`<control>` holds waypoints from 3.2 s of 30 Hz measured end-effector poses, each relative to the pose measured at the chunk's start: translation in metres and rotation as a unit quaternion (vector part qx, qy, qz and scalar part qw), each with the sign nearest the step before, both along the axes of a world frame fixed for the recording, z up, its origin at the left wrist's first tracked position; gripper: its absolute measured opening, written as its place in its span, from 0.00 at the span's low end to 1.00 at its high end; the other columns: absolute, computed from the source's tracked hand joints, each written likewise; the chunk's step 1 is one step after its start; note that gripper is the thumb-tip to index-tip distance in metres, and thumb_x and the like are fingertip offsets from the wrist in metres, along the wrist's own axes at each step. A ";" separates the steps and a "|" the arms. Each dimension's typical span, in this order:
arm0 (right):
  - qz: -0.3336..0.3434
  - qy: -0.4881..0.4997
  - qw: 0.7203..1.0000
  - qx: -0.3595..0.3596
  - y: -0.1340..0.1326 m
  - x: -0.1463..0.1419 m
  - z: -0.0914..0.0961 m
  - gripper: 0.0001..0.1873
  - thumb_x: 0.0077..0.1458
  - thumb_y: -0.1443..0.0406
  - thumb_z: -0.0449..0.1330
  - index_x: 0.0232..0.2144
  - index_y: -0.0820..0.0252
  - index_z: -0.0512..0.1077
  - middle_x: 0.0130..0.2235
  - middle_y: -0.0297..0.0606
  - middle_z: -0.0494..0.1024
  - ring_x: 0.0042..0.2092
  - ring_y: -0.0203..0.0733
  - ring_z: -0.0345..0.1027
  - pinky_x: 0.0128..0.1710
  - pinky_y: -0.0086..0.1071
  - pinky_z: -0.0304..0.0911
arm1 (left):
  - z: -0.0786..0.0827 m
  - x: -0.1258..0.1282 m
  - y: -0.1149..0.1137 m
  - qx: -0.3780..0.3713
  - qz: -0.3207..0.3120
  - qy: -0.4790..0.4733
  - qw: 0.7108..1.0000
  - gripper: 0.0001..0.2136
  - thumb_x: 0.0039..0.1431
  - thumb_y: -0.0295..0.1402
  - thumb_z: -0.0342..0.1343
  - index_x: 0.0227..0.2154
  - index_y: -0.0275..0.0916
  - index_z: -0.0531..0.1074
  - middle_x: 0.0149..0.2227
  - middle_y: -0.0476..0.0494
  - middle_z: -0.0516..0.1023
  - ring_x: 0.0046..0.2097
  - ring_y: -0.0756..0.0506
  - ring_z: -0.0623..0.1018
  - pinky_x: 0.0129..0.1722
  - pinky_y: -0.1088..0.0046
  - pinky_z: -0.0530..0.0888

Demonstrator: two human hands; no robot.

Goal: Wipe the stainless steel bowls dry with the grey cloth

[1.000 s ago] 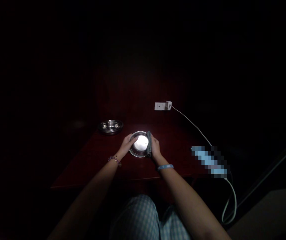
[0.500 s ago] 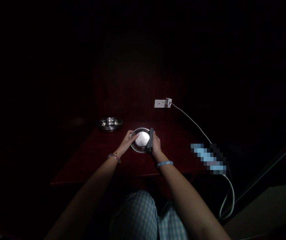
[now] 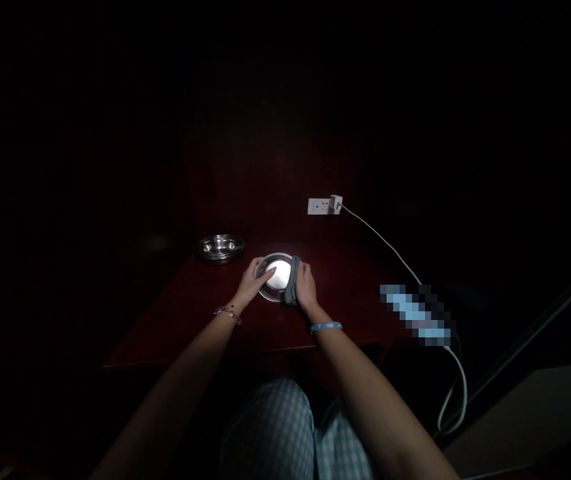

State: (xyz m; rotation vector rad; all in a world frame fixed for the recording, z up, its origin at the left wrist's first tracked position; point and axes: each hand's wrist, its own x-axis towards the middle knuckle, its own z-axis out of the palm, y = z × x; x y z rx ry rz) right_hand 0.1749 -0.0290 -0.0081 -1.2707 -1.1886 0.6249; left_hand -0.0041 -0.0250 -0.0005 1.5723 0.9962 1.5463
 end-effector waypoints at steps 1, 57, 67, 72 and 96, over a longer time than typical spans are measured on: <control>0.002 -0.021 1.000 0.010 -0.001 0.000 0.000 0.21 0.70 0.49 0.51 0.48 0.55 0.76 0.54 0.49 0.85 0.56 0.52 0.79 0.60 0.44 0.69 | 0.000 0.000 0.000 0.003 0.004 -0.002 1.000 0.22 0.52 0.45 0.70 0.46 0.42 0.73 0.46 0.42 0.83 0.51 0.38 0.81 0.57 0.58 0.75; 0.125 -0.337 0.909 0.210 -0.030 -0.009 0.019 0.34 0.75 0.53 0.47 0.76 0.59 0.62 0.76 0.49 0.65 0.77 0.54 0.57 0.79 0.54 0.51 | -0.009 -0.001 0.007 0.001 0.032 -0.006 0.999 0.17 0.54 0.44 0.68 0.41 0.42 0.73 0.40 0.47 0.78 0.46 0.42 0.78 0.54 0.61 0.74; 0.162 -0.370 0.888 0.220 -0.034 -0.014 0.024 0.32 0.76 0.58 0.45 0.76 0.59 0.62 0.76 0.46 0.65 0.78 0.50 0.56 0.80 0.54 0.49 | -0.005 -0.001 0.008 -0.010 0.020 -0.008 1.000 0.13 0.53 0.34 0.66 0.41 0.42 0.73 0.42 0.46 0.80 0.49 0.41 0.79 0.59 0.59 0.74; 0.161 -0.355 0.897 0.206 -0.034 -0.010 0.026 0.30 0.76 0.59 0.45 0.75 0.53 0.64 0.76 0.41 0.67 0.78 0.49 0.56 0.80 0.55 0.48 | -0.005 -0.001 0.008 -0.002 0.010 -0.013 1.000 0.15 0.54 0.38 0.67 0.42 0.42 0.72 0.44 0.44 0.80 0.50 0.40 0.79 0.59 0.59 0.73; 0.068 0.009 0.992 0.104 -0.002 -0.002 0.000 0.33 0.74 0.48 0.45 0.66 0.56 0.75 0.68 0.46 0.77 0.69 0.50 0.69 0.75 0.46 0.57 | -0.008 0.000 0.011 0.009 -0.078 -0.061 0.995 0.30 0.51 0.46 0.73 0.55 0.40 0.74 0.59 0.34 0.81 0.66 0.32 0.76 0.72 0.51 0.66</control>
